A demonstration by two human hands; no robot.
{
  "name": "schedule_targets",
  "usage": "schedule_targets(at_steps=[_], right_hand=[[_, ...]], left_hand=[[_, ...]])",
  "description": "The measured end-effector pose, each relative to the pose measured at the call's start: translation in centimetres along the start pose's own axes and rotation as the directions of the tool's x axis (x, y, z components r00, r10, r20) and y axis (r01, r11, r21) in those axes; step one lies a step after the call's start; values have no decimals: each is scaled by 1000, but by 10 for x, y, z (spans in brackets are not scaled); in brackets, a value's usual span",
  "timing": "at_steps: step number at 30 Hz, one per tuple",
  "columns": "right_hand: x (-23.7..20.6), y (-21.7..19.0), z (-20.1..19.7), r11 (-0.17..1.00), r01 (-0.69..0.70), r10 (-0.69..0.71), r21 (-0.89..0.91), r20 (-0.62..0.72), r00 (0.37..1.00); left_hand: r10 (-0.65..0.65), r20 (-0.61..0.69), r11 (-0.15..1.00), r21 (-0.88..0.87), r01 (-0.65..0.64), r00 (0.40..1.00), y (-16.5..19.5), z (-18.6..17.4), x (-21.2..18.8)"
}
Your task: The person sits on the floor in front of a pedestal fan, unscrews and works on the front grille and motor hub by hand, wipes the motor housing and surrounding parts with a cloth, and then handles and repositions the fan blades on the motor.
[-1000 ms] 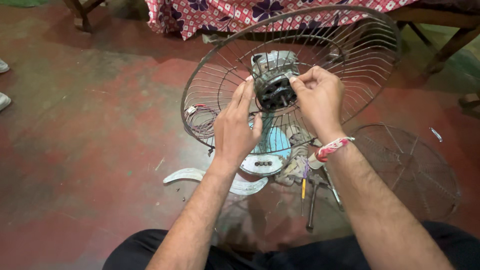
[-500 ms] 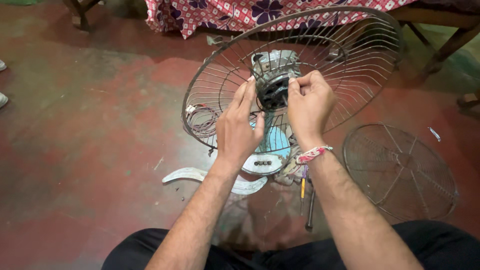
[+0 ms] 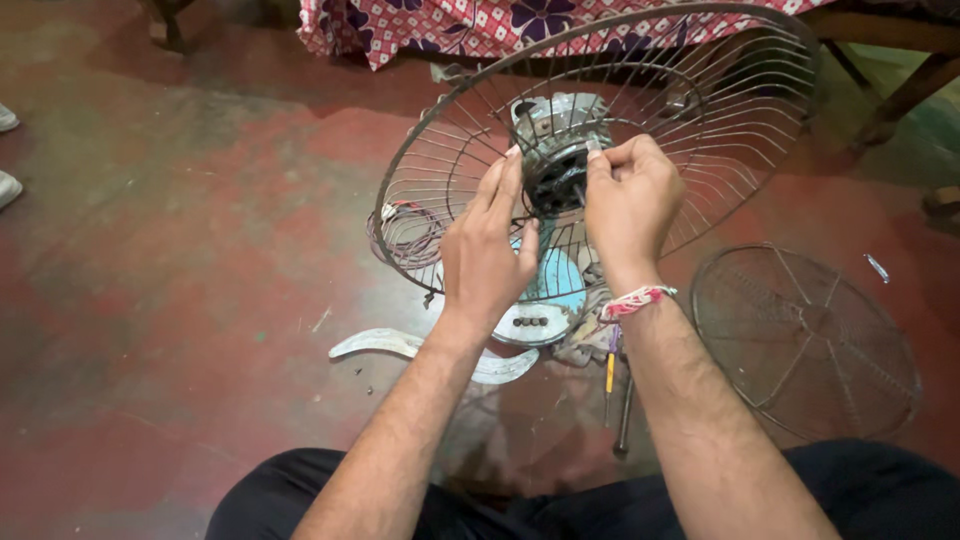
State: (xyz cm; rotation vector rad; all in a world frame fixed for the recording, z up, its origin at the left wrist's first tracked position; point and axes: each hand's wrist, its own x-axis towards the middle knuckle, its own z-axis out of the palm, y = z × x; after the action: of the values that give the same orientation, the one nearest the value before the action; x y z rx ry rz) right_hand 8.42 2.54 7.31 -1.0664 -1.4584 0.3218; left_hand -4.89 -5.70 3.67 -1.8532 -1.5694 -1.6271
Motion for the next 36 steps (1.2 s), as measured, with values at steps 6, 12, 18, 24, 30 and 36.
schedule_targets(at_steps=[6, 12, 18, 24, 30, 36], right_hand=[[24, 17, -9, 959, -162, 100, 233, 255, 962], [27, 21, -5, 909, -288, 203, 301, 285, 937], [27, 21, 4, 825, -478, 389, 301, 311, 867], [31, 27, -6, 896, -279, 135, 344, 388, 912], [46, 24, -23, 896, -434, 345, 92, 470, 812], [62, 20, -25, 887, -461, 413, -24, 485, 771]], left_hand=[[-5, 12, 1000, -12, 5, 1000, -1, -1, 1], [-23, 30, 999, 24, 22, 999, 0, -2, 2], [-1, 9, 1000, 8, 1, 1000, -5, -3, 1], [-13, 28, 1000, -3, 13, 1000, -6, -5, 3], [-7, 39, 1000, 17, 6, 999, 1, -3, 2], [23, 2, 999, -24, -23, 1000, -1, -1, 1]])
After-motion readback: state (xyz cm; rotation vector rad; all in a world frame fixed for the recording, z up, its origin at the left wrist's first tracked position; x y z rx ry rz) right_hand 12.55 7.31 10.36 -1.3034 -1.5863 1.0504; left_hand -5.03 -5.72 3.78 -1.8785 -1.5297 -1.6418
